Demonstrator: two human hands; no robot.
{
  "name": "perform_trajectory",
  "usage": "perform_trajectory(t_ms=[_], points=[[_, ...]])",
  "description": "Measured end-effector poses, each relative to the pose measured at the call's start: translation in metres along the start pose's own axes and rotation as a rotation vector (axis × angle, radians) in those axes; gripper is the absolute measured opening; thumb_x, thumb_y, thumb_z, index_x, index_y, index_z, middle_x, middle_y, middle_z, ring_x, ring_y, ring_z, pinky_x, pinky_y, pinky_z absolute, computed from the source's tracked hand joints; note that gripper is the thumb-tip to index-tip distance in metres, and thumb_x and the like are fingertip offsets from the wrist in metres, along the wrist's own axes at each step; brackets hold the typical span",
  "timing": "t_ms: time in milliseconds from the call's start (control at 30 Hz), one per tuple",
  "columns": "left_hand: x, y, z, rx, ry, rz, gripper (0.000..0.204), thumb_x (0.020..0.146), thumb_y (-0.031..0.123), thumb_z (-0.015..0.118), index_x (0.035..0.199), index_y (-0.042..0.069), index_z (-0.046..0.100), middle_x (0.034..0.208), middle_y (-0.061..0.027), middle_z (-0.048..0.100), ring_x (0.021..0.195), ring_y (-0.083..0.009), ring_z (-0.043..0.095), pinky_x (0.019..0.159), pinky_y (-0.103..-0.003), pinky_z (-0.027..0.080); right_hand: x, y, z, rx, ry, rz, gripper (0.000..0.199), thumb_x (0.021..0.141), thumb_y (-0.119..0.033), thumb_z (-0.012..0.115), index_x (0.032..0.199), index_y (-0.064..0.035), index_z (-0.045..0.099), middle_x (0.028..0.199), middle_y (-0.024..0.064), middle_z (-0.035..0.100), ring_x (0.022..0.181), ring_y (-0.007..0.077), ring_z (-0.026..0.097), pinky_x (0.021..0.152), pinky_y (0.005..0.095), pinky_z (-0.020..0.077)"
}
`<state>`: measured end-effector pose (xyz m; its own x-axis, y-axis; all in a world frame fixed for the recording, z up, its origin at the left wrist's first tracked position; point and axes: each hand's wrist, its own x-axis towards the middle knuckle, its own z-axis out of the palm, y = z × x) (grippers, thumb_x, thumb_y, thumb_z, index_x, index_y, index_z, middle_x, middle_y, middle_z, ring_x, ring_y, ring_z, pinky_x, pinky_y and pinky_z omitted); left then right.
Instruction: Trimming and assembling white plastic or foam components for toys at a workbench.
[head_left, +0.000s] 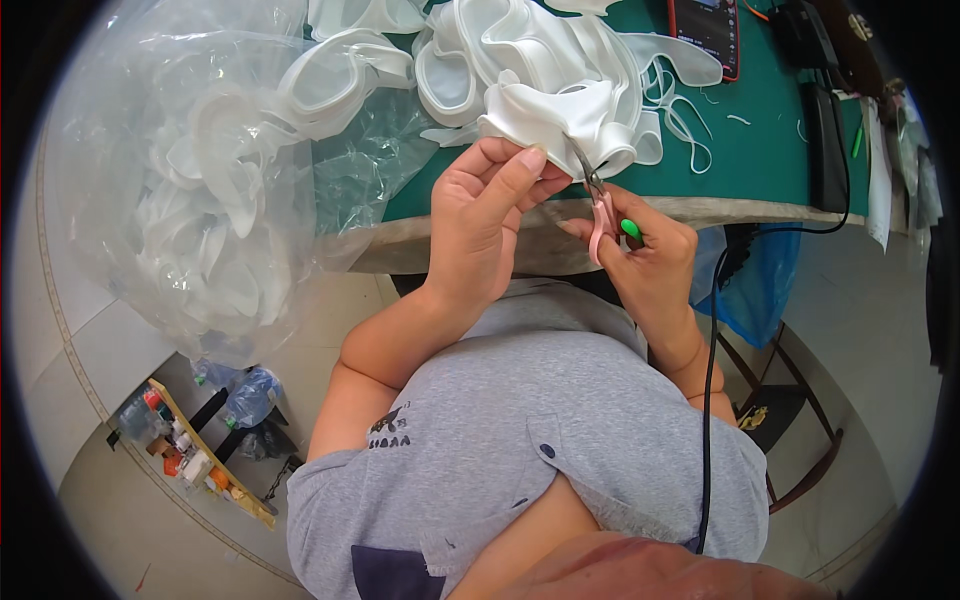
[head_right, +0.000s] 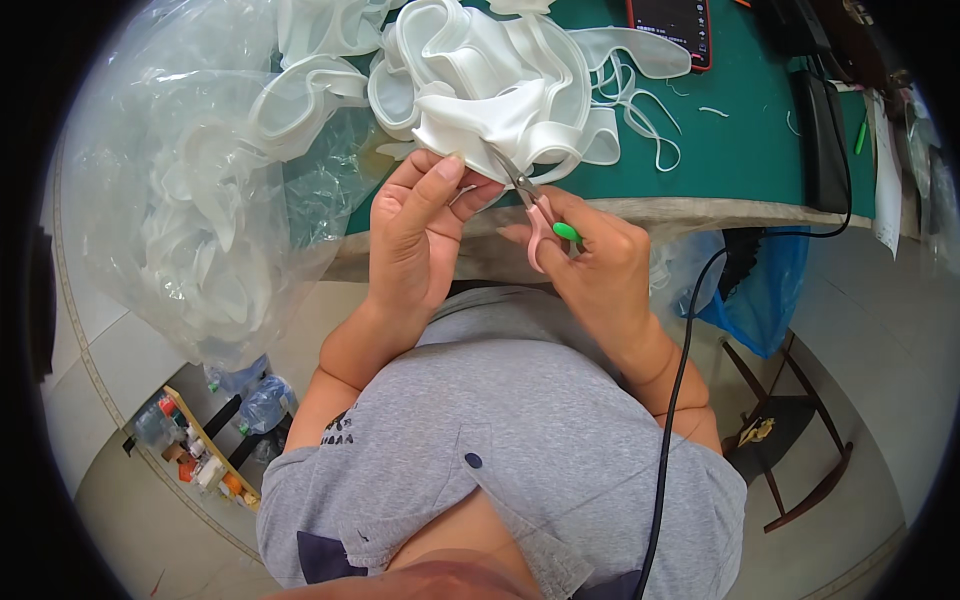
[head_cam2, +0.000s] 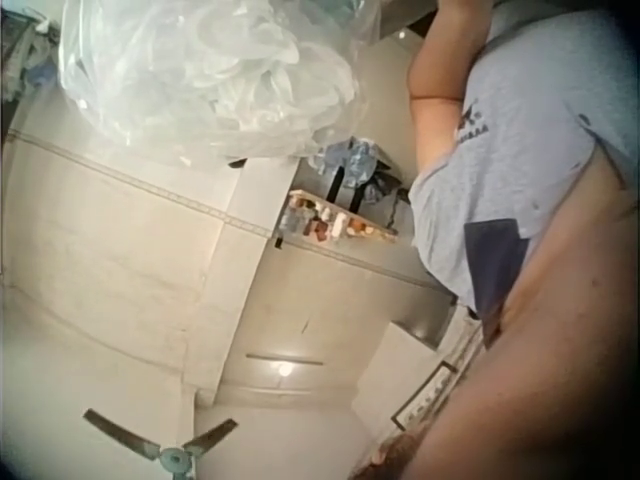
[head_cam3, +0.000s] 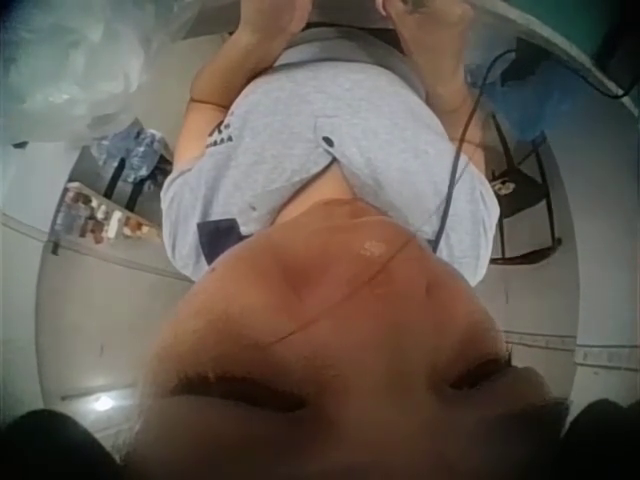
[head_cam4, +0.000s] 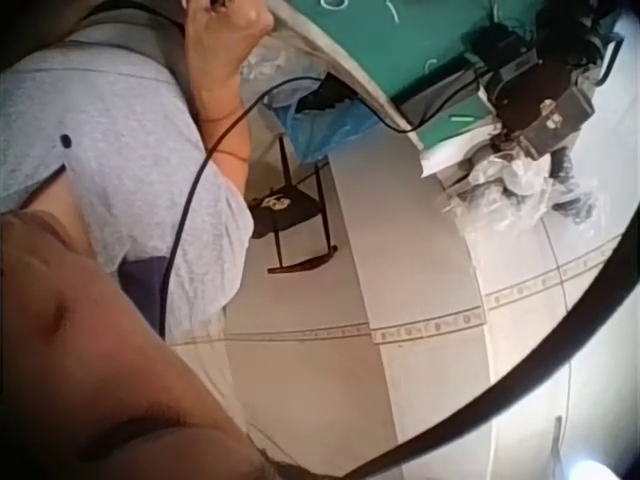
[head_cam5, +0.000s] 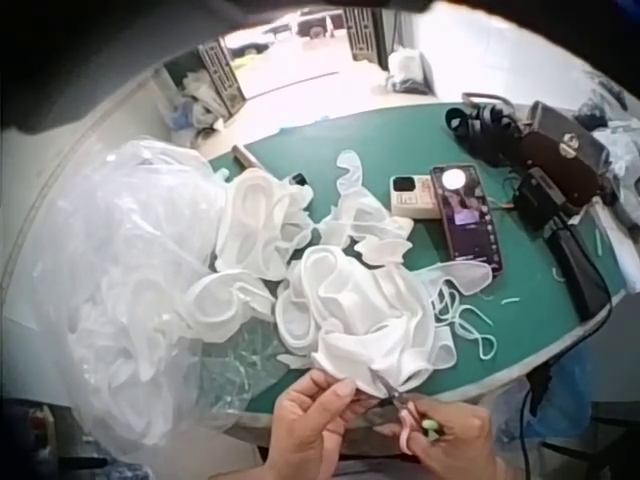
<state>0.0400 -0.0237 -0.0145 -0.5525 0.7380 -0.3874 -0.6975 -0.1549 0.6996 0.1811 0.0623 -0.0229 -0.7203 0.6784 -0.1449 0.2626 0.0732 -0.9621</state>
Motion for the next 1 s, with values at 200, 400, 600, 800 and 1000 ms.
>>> perform_trajectory(t_ms=[200, 400, 600, 800, 1000], points=[[-0.001, 0.000, -0.001, 0.089, -0.004, 0.057, 0.013, 0.089, 0.009, 0.064, 0.095, -0.002, 0.059, 0.093, -0.0105, 0.067, 0.085, -0.0149, 0.064, 0.084, -0.031, 0.051, 0.000, -0.001, -0.004, -0.024, -0.010, -0.048, 0.030, 0.079, 0.012, 0.057, 0.108, 0.0103, 0.062, 0.087, 0.0119, 0.068, 0.083, 0.0186, 0.070, 0.069, 0.0250, 0.0565], [-0.004, 0.002, -0.006, 0.225, -0.024, 0.103, 0.011, 0.088, 0.003, 0.064, 0.095, -0.003, 0.059, 0.093, -0.0095, 0.066, 0.085, -0.0124, 0.063, 0.079, -0.025, 0.050, -0.002, 0.001, -0.007, -0.024, -0.033, -0.065, 0.031, 0.078, 0.013, 0.056, 0.108, 0.0100, 0.062, 0.088, 0.0124, 0.068, 0.083, 0.0187, 0.070, 0.070, 0.0256, 0.0571], [-0.007, 0.004, -0.006, 0.362, -0.030, 0.165, 0.012, 0.086, 0.001, 0.065, 0.096, -0.004, 0.059, 0.091, -0.0072, 0.064, 0.085, -0.0098, 0.061, 0.077, -0.023, 0.050, -0.002, 0.002, -0.007, -0.044, -0.039, -0.114, 0.029, 0.078, 0.013, 0.055, 0.106, 0.0104, 0.063, 0.087, 0.0118, 0.067, 0.082, 0.0176, 0.069, 0.070, 0.0255, 0.0570], [-0.009, 0.001, -0.005, 0.558, -0.055, 0.284, 0.012, 0.083, -0.002, 0.065, 0.094, -0.004, 0.059, 0.092, -0.0060, 0.064, 0.085, -0.0100, 0.061, 0.077, -0.024, 0.051, 0.000, 0.000, -0.009, -0.106, -0.058, -0.097, 0.021, 0.078, 0.012, 0.057, 0.098, 0.0100, 0.063, 0.077, 0.0070, 0.064, 0.078, 0.0129, 0.068, 0.066, 0.0225, 0.0549], [-0.010, 0.001, -0.007, 0.743, -0.050, 0.365, 0.011, 0.082, -0.003, 0.065, 0.092, -0.004, 0.060, 0.090, -0.0050, 0.063, 0.086, -0.0105, 0.062, 0.078, -0.025, 0.052, -0.001, -0.007, -0.012, -0.051, -0.068, -0.052, 0.016, 0.078, 0.010, 0.059, 0.094, 0.0089, 0.063, 0.070, 0.0044, 0.061, 0.074, 0.0101, 0.067, 0.062, 0.0209, 0.0532]])
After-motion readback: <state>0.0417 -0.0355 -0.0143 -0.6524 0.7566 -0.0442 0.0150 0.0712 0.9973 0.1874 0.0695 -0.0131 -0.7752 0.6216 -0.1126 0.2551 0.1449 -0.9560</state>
